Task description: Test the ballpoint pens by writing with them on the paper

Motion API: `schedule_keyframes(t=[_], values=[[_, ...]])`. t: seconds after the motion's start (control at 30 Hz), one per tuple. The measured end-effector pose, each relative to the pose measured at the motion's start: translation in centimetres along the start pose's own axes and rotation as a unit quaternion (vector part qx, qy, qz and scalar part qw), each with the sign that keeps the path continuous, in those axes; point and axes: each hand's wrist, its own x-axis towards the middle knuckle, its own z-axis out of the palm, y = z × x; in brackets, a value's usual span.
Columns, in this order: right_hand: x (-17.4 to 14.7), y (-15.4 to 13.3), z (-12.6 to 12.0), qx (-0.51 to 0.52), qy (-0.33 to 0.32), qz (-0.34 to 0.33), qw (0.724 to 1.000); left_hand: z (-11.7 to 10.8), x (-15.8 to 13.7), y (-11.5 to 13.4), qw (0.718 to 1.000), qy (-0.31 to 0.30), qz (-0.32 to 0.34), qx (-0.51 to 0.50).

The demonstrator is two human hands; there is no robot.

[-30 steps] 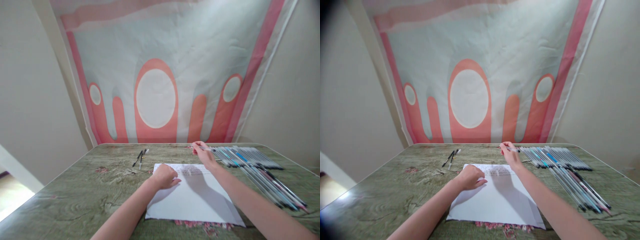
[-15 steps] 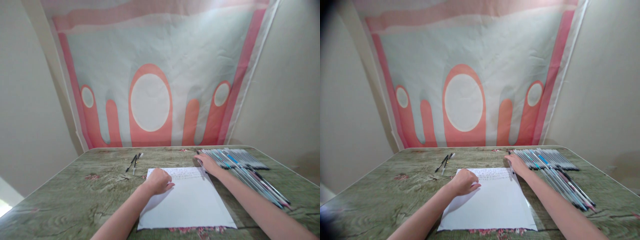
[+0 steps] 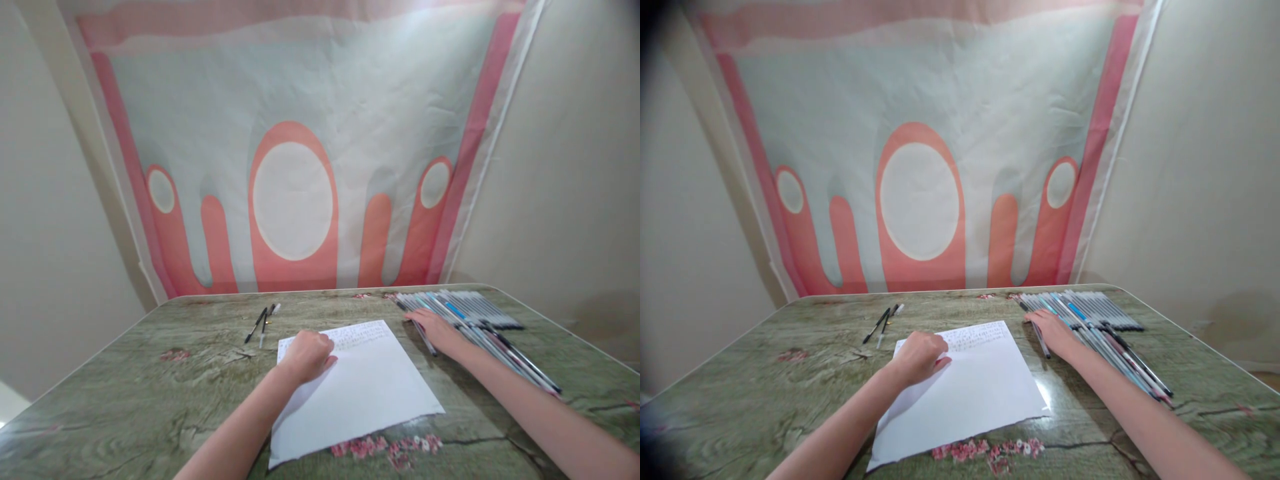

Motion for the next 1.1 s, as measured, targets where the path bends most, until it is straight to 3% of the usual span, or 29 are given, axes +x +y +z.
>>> schedule_keyframes(t=[0.27,0.43,0.63,0.77,0.9,1.1], values=[[-0.4,-0.8,-0.9,-0.017,0.014,-0.003,1.0,0.9,0.2,2.4,0.989,0.053,0.079,-0.113],[0.8,-4.3,-1.7,0.086,0.072,0.039,0.993,1.7,0.2,3.6,0.982,0.025,0.12,-0.142],[3.3,-8.4,0.3,0.248,0.099,0.172,0.948,2.0,0.1,3.7,0.982,0.006,0.118,-0.15],[3.7,-9.2,1.5,0.283,0.125,0.22,0.925,2.0,0.1,3.8,0.982,0.01,0.117,-0.147],[3.3,-9.5,1.3,0.354,0.115,0.242,0.896,1.8,0.1,3.8,0.982,0.007,0.118,-0.15],[2.8,-8.7,0.5,0.281,0.093,0.197,0.935,1.6,0.0,3.9,0.981,0.01,0.116,-0.155]])
